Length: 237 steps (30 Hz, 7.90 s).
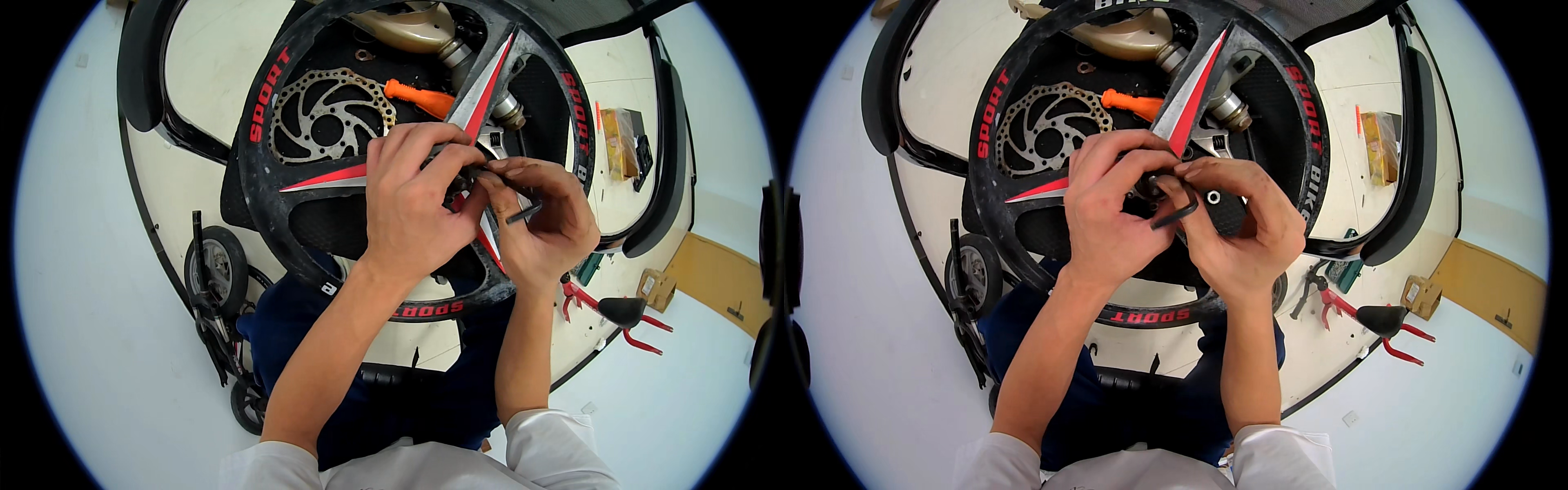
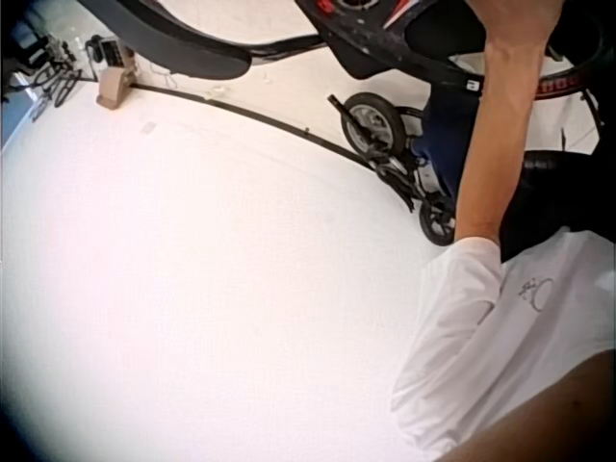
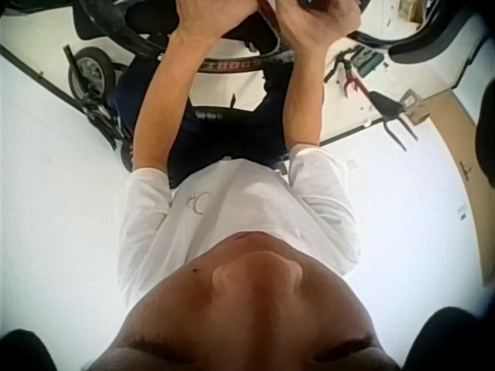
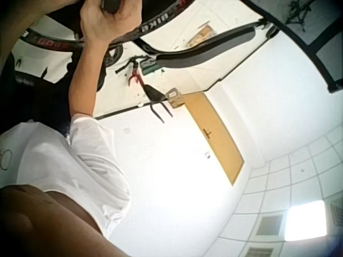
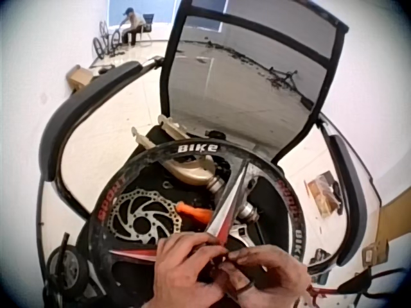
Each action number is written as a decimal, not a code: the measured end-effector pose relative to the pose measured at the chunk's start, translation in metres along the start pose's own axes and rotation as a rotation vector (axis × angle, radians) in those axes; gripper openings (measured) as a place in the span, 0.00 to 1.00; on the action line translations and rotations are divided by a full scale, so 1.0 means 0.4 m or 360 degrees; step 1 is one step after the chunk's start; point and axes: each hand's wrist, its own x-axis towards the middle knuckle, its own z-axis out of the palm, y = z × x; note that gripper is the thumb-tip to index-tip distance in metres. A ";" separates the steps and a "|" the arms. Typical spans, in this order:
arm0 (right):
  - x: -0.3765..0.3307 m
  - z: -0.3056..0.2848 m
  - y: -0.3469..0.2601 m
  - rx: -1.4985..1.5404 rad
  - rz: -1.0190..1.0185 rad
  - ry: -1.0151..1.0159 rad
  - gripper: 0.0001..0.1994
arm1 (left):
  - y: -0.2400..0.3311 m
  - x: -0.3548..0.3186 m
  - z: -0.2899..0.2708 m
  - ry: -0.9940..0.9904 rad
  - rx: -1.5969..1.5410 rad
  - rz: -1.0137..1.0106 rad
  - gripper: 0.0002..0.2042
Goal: The person assembles a bicycle wheel by hand, installing a bearing into the hub, tightening it with a wrench, and attaching a brake disc. The person then secures the disc with a bolt and tightens it with a wrench.
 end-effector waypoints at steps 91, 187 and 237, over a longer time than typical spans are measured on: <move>0.060 -0.072 0.117 0.1346 0.0372 -0.1037 0.23 | -0.003 -0.007 0.014 0.0107 0.0182 0.0236 0.09; -0.010 -0.036 0.014 -0.0291 0.0723 -0.0316 0.06 | -0.036 0.048 -0.101 -0.0480 -0.0253 -0.0455 0.06; 0.024 -0.101 0.034 -0.0268 0.0790 -0.0544 0.10 | -0.089 0.065 -0.165 -0.0158 0.0500 -0.0259 0.06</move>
